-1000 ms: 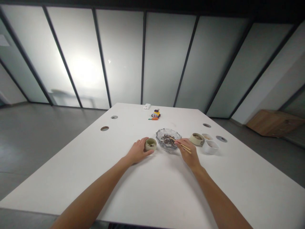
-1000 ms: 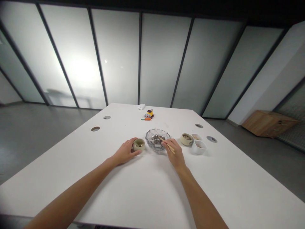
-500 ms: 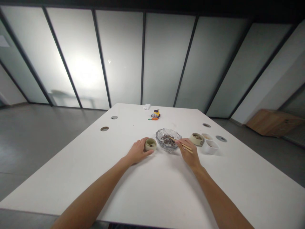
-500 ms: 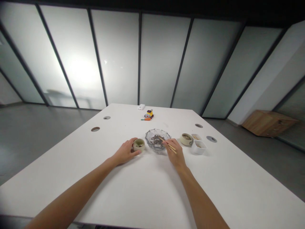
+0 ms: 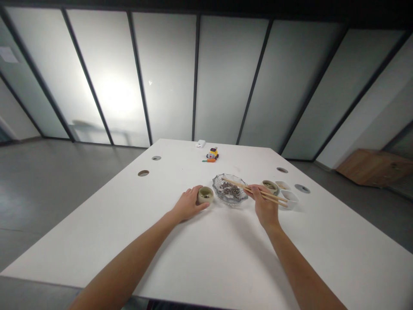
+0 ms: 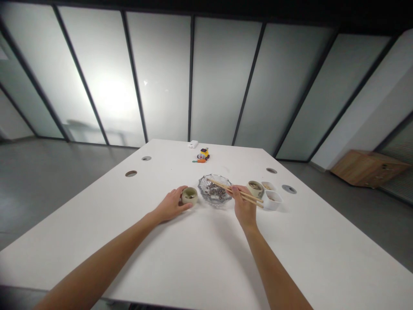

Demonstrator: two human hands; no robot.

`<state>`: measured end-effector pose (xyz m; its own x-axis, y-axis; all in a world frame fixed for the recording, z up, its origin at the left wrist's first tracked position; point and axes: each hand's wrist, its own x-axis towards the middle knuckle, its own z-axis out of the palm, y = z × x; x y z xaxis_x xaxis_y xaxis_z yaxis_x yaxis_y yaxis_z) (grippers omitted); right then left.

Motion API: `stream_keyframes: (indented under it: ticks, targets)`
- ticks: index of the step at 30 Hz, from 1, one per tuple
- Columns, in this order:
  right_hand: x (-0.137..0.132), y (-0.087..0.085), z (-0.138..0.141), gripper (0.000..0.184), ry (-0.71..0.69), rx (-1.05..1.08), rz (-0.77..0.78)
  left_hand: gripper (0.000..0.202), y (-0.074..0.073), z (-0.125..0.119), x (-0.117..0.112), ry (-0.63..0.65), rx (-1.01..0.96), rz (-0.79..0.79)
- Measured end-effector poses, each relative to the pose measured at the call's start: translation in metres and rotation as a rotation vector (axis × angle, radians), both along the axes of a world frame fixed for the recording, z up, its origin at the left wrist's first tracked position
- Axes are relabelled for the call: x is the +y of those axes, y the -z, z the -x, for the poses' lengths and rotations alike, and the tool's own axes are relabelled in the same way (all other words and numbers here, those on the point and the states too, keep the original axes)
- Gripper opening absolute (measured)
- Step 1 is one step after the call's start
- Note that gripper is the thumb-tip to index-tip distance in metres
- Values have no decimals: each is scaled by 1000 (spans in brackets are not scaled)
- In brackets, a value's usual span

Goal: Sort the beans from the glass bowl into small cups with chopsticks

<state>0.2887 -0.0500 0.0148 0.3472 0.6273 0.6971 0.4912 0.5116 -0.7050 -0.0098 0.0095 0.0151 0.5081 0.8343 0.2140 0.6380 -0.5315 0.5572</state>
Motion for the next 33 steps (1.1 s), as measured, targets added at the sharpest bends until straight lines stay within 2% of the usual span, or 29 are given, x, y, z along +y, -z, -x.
stream_keyframes:
  ticks: [3, 5, 7, 10, 12, 14, 17, 20, 25, 33]
  targets:
    - [-2, -2, 16, 40, -195, 332, 56, 64, -2, -1, -1, -5, -16, -4]
    - [-3, -3, 25, 39, -286, 402, 112, 65, -2, -1, -2, -4, -17, -13]
    - [-5, -4, 27, 41, -300, 415, 128, 65, -2, -1, -2, -4, -3, -14]
    - [-6, -6, 20, 45, -137, 277, 71, 64, -2, -1, -1, -9, 13, -6]
    - [-7, -6, 12, 44, 18, 57, 18, 63, -1, 0, 0, -6, 9, -8]
    - [-6, -4, 6, 43, 74, -127, -16, 62, 0, 0, 0, -2, 1, -15]
    - [-3, 3, 0, 43, 37, -264, -21, 58, 1, 0, 1, 9, -7, -27]
    - [1, 10, -3, 42, 23, -312, -13, 56, 1, 0, 1, 24, -14, -35]
    - [4, 15, -7, 40, 27, -322, 2, 57, 2, 0, 2, 26, -21, -46]
    - [3, 13, -7, 45, 12, -284, 21, 59, 3, 0, 3, 23, -11, -35]
